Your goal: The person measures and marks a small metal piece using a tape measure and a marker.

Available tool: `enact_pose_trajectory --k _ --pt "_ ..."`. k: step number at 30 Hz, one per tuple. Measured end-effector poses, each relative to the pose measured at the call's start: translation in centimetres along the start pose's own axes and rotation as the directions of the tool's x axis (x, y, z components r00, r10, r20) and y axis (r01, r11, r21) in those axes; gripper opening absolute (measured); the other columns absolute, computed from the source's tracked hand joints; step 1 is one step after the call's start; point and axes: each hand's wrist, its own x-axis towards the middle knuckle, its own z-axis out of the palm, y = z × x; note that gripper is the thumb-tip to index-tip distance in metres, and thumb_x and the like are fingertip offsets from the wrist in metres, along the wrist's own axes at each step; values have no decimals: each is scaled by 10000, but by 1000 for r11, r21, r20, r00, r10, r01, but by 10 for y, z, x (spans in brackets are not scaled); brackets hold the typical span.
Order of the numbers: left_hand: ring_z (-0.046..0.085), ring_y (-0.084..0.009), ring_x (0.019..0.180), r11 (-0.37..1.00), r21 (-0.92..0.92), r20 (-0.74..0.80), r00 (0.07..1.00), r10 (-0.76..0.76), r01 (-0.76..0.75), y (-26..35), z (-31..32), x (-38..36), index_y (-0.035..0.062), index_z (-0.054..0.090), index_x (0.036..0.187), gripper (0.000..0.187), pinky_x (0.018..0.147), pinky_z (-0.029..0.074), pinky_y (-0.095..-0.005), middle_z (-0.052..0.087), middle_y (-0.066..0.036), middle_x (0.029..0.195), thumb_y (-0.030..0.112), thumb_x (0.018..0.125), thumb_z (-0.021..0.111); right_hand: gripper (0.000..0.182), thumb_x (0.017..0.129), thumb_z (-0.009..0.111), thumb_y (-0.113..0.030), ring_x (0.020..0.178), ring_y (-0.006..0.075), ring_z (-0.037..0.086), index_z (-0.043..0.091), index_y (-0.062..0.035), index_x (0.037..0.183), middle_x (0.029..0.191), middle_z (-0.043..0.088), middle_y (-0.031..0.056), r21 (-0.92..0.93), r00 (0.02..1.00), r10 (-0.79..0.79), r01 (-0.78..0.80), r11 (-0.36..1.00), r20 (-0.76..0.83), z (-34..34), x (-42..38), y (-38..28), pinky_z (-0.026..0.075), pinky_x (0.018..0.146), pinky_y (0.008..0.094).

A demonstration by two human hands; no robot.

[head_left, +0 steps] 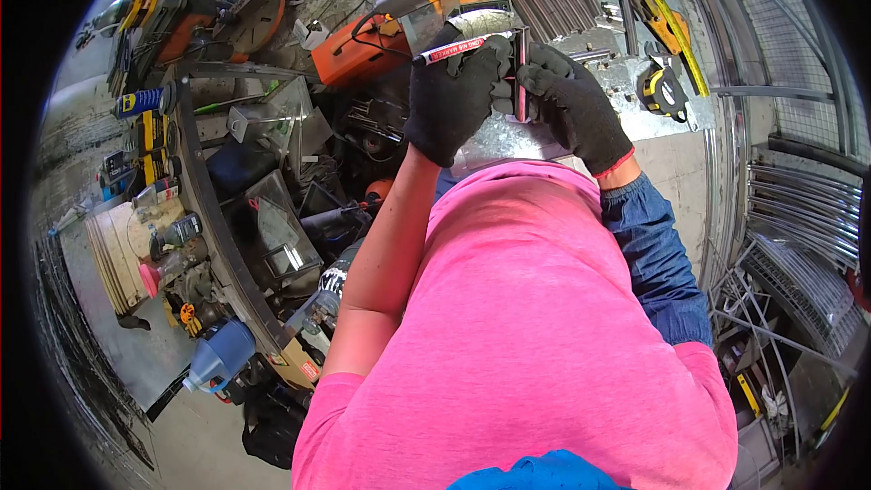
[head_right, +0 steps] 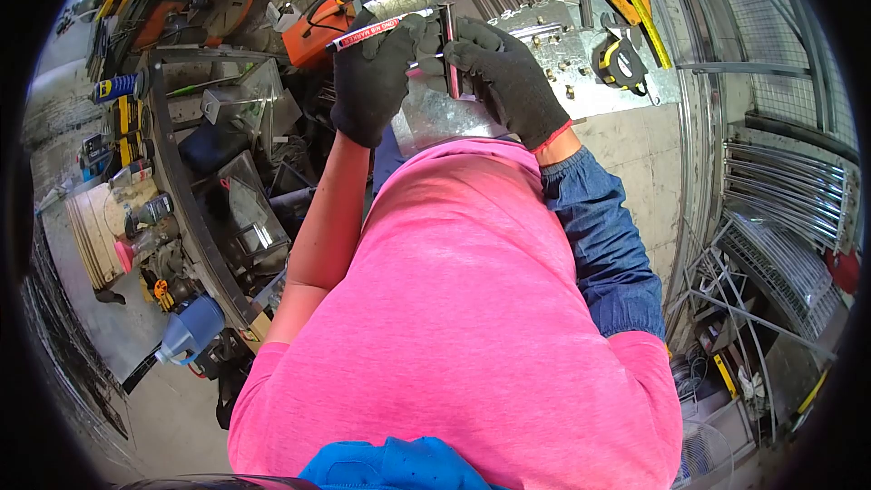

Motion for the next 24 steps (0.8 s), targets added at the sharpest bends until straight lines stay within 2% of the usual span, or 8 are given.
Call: enact_pose_trajectory --k 6,8,9,11,14,18,20,24 --pt "685 -128 732 1000 6 -10 1000 25 -25 -5 -1 -2 13 712 1105 175 684 555 -299 747 -63 869 39 954 628 447 1006 643 -128 1111 207 700 552 79 1392 1267 682 142 0 1000 -11 11 1000 28 2 -2 -3 588 1003 341" --pt "711 -301 949 913 316 104 966 235 -257 -12 -4 -3 22 757 1145 373 792 586 -390 739 -138 1042 -53 788 680 479 1008 637 -136 1135 247 703 523 93 1413 1306 668 174 58 996 -5 0 998 92 9 -5 -9 587 1022 372" --pt "711 -301 949 913 316 104 966 236 -257 -11 -3 -3 22 757 1145 373 792 586 -390 739 -138 1042 -53 788 680 479 1008 637 -136 1135 247 703 523 93 1413 1306 668 174 58 996 -6 0 998 92 7 -4 -8 587 1022 372" --pt "719 -290 961 987 160 57 998 20 -29 -8 0 -6 20 760 1140 330 801 589 -381 739 -134 1046 -56 830 676 425 1018 618 -132 1164 267 696 544 59 1390 1279 666 158 21 999 10 -10 1000 40 2 -3 -5 583 1046 427" --pt "724 -279 974 997 21 59 996 -71 69 -6 1 -6 23 764 1138 276 811 593 -376 738 -132 1050 -42 884 675 439 1022 604 -124 1179 283 692 524 63 1411 1303 657 170 64 997 4 -9 998 77 6 -4 -7 571 1068 439" --pt "728 -270 969 996 -21 56 995 -86 87 -10 1 -7 25 766 1137 238 809 596 -367 737 -130 1060 -24 924 673 440 1023 603 -123 1175 288 693 525 63 1413 1306 656 172 76 995 -2 -6 997 100 6 -5 -8 571 1068 442" --pt "729 -275 964 989 139 68 997 38 -47 -10 -1 -6 27 766 1140 251 811 598 -366 734 -135 1071 -27 912 673 445 1024 604 -125 1170 288 694 523 62 1420 1303 658 168 94 995 -1 -9 996 105 5 -5 -6 568 1072 441" --pt "728 -278 963 998 58 44 999 -12 9 -10 0 -8 26 764 1144 259 816 597 -370 732 -137 1079 -25 909 668 455 1025 611 -129 1161 284 696 521 63 1428 1298 661 165 54 997 -6 2 999 75 2 -3 -2 568 1068 439"
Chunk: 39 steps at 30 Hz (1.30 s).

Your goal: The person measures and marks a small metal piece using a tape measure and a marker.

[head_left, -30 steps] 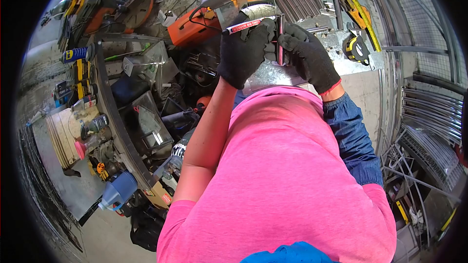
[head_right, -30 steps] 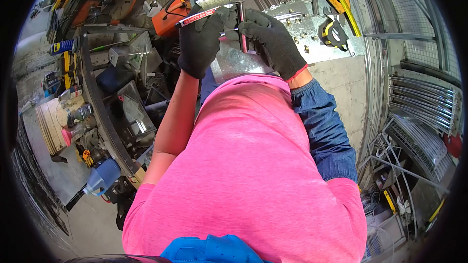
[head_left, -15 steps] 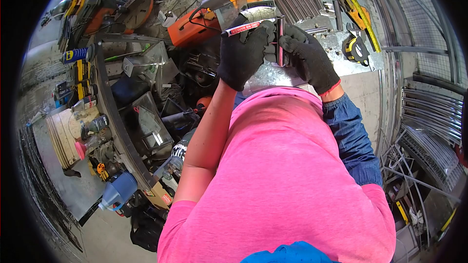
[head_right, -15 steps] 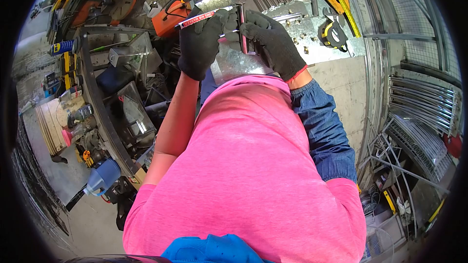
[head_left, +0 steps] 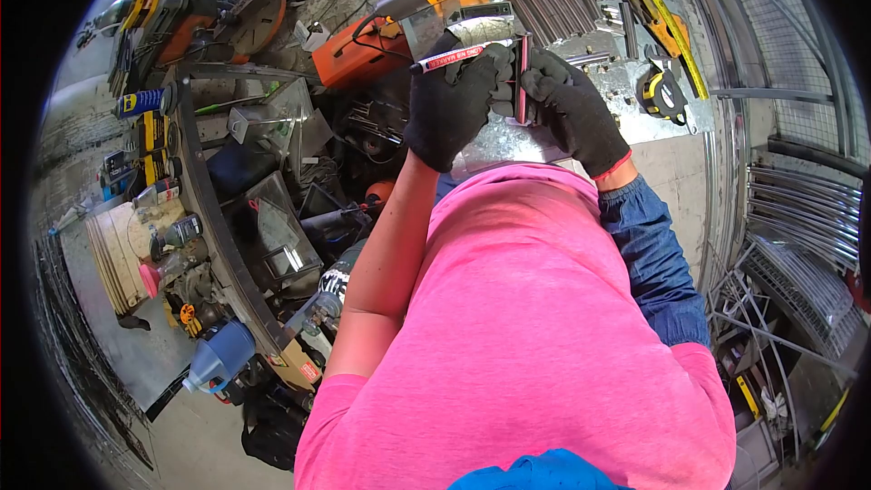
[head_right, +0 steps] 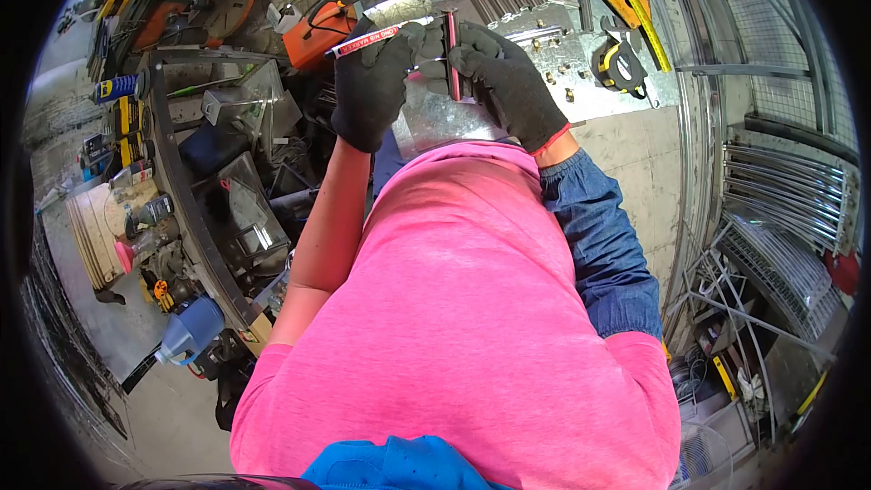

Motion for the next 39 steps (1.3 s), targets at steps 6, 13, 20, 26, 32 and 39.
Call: enact_pose_trajectory --k 6,13,20,26,32,39 --pt "671 -83 763 988 -142 -24 998 -63 59 0 0 -2 15 700 1164 206 677 551 -276 737 -35 905 16 972 626 545 1028 643 -177 1190 231 666 477 78 1479 1355 649 156 -62 999 -4 2 998 -42 -14 4 11 547 1049 345" --pt "677 -81 755 965 -209 -8 987 -162 157 5 -1 -3 11 699 1164 193 666 550 -267 760 -48 920 29 985 629 494 995 687 -193 1138 135 633 581 30 1422 1268 690 74 -216 997 -36 20 976 -73 -14 2 8 489 1007 270" --pt "678 -153 782 994 -111 -37 999 -21 17 2 5 -3 23 734 1141 199 683 552 -295 708 -74 955 25 961 650 450 996 684 -192 1095 120 641 616 14 1390 1223 706 52 -257 992 -74 44 965 -106 -11 3 9 497 975 258" --pt "702 -192 798 996 56 -6 998 70 -70 5 0 2 5 747 1124 205 683 568 -320 698 -99 995 4 948 641 436 999 694 -184 1081 106 650 623 9 1384 1213 713 40 -208 991 -34 7 978 -128 -4 0 4 506 950 252" --pt "722 -160 917 1000 12 44 999 -25 25 8 -4 2 -11 704 1198 255 812 580 -310 750 -112 1059 -7 957 620 411 998 680 -136 1084 122 662 622 24 1372 1226 715 56 -165 992 -30 10 986 -122 -3 1 5 517 943 254" --pt "714 -137 929 1000 2 13 1000 0 0 9 -2 4 -15 702 1201 249 826 578 -302 756 -110 1073 -3 965 624 403 1000 677 -133 1091 123 663 626 19 1370 1223 714 54 -134 993 -19 3 991 -120 1 -1 0 522 950 259"
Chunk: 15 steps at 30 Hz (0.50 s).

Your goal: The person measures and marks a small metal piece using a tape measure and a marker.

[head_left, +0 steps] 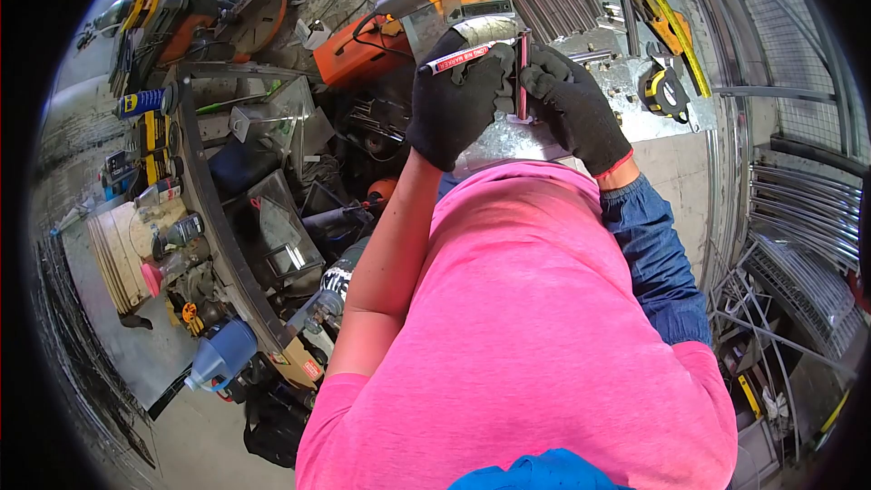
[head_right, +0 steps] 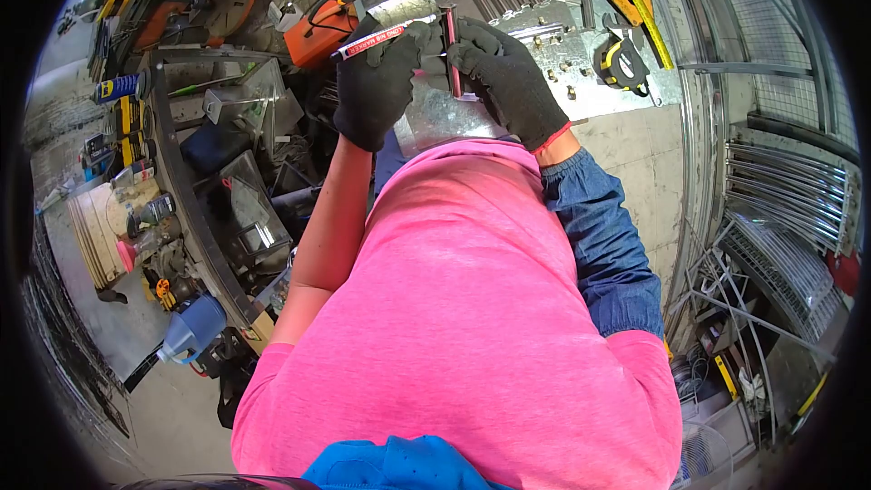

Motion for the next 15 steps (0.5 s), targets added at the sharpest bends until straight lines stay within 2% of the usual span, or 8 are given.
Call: enact_pose_trajectory --k 2,3,5,6,8,12,14,15 --pt "722 -142 916 942 220 37 967 252 -254 -13 -2 0 -13 702 1210 244 809 583 -302 757 -112 1064 12 977 632 397 1001 674 -131 1079 123 669 629 10 1369 1220 714 54 -64 1000 -21 20 998 -3 -4 2 3 527 951 257" --pt "722 -142 916 942 220 37 967 251 -253 -9 -1 0 -13 702 1210 244 809 583 -302 757 -112 1064 12 977 632 397 1001 674 -131 1079 123 669 629 10 1369 1220 714 54 -63 1000 -20 20 998 -3 -4 2 3 527 951 257" --pt "734 -167 875 999 -24 -2 1000 -23 23 1 1 -1 -11 705 1194 229 778 589 -314 757 -114 1042 21 977 639 391 1002 674 -137 1077 117 665 634 1 1365 1209 715 47 -48 1000 -7 8 999 10 -4 1 3 526 945 251" --pt "734 -167 875 999 -23 -2 1000 -23 23 1 1 0 -11 705 1194 229 778 589 -314 757 -114 1042 21 977 639 391 1002 674 -137 1077 117 665 634 1 1365 1209 715 47 -48 1000 -7 8 999 10 -4 1 2 526 945 251" --pt "731 -165 841 988 99 -46 992 121 -116 0 2 1 -10 707 1177 215 745 588 -315 758 -109 1013 22 975 638 409 1000 678 -142 1082 114 662 624 -1 1380 1206 713 44 -49 1000 5 -5 999 -3 -3 1 2 527 936 249" --pt "706 -127 807 975 172 11 990 138 -138 -7 1 -2 -4 707 1173 215 719 574 -299 761 -92 977 10 971 635 433 994 688 -151 1080 115 664 611 -2 1394 1210 711 42 -6 1000 -11 11 1000 -5 -5 3 5 533 935 254" --pt "682 -91 783 951 -239 -12 979 -205 196 2 5 -4 6 706 1181 226 692 558 -279 756 -64 934 4 970 627 455 989 696 -160 1068 108 659 601 -3 1405 1210 708 40 -63 1000 8 -9 998 -14 -7 3 5 530 923 249" --pt "682 -91 783 952 -238 -13 979 -203 194 3 5 -4 6 706 1181 226 692 558 -279 756 -64 934 4 970 627 455 989 696 -160 1068 108 659 601 -3 1405 1210 708 40 -63 1000 7 -8 998 -14 -5 2 3 530 923 249"
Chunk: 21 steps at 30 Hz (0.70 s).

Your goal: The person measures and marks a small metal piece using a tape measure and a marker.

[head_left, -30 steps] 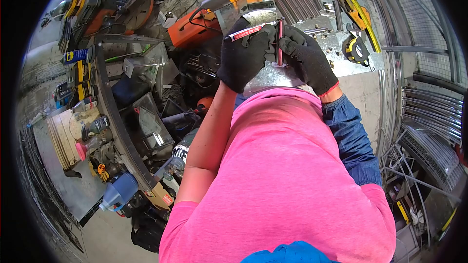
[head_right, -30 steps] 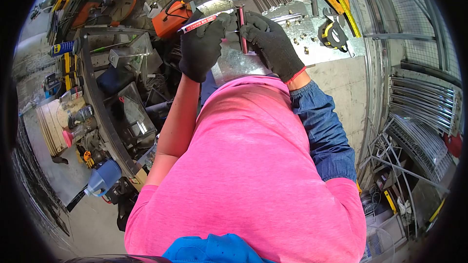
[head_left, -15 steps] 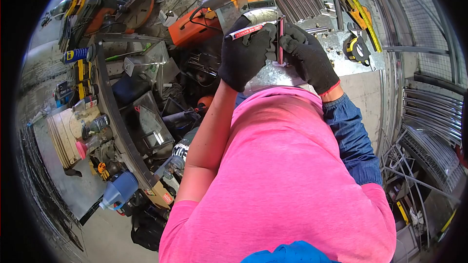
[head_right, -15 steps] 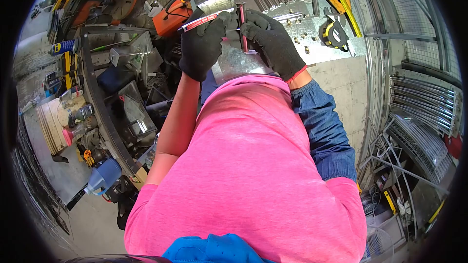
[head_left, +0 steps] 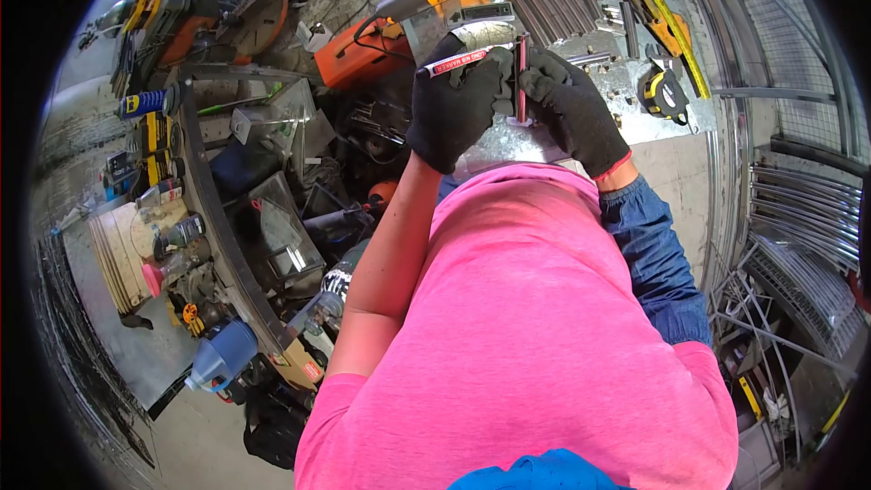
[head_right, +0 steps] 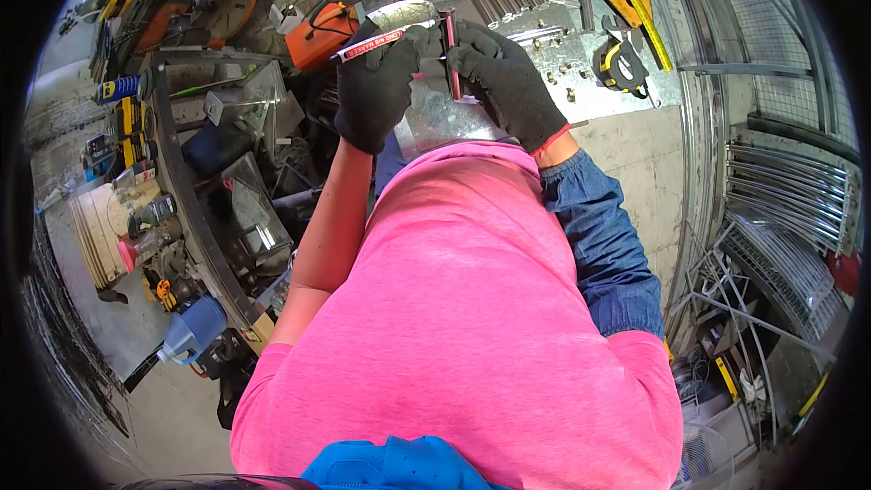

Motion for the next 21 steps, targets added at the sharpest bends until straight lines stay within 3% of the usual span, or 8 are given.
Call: enact_pose_trajectory --k 3,6,8,11,15,16,17,21 --pt "667 -78 761 996 -71 -18 998 -52 51 0 0 -1 14 705 1187 238 678 546 -268 748 -39 906 -1 964 624 454 987 701 -178 1051 98 648 611 -4 1396 1196 705 32 42 1000 -3 3 999 8 5 -1 -4 521 906 240" --pt "666 -71 765 992 -82 -29 995 -96 94 1 0 -1 16 704 1191 240 674 543 -262 744 -28 900 3 966 623 453 989 703 -192 1051 97 644 619 -1 1391 1197 704 31 -30 1000 -15 15 999 15 -1 1 -1 516 905 239" --pt "651 -70 778 981 -169 -53 993 -104 93 2 4 0 10 701 1143 163 678 520 -252 735 -25 917 41 997 636 451 989 709 -207 1060 101 648 627 -2 1382 1209 705 33 -44 999 -36 36 998 18 -2 1 0 520 913 246" --pt "679 -91 778 991 -118 -37 997 -60 56 3 1 0 15 698 1191 233 691 557 -278 744 -46 914 18 968 629 459 987 714 -204 1072 99 650 622 -1 1389 1218 706 34 -37 1000 -24 24 999 16 1 -1 -4 523 916 246" --pt "664 -104 779 995 -97 -48 998 -31 26 -4 1 2 18 720 1155 179 691 530 -266 726 -33 919 34 990 652 463 986 717 -192 1075 99 651 619 2 1394 1218 706 34 -2 1000 -13 13 1000 3 -1 1 0 528 912 248" --pt "672 -123 772 969 158 -39 980 196 -188 -8 -1 5 16 730 1124 157 687 536 -272 723 -49 937 33 986 659 469 985 719 -188 1075 100 652 615 2 1400 1218 705 33 9 1000 -19 19 1000 4 0 1 -1 530 911 250" --pt "680 -142 766 836 395 26 914 404 -381 -12 -2 6 14 741 1093 136 684 541 -278 719 -64 955 33 981 666 474 984 720 -184 1075 100 653 611 2 1406 1218 705 33 21 1000 -24 24 1000 5 1 0 -1 531 909 251" --pt "705 -186 798 897 344 49 960 277 -276 -6 -3 4 15 755 1053 128 706 563 -305 714 -93 981 19 950 679 484 984 721 -186 1071 101 654 604 0 1415 1223 702 32 5 1000 -22 22 1000 12 -3 2 2 535 907 251"
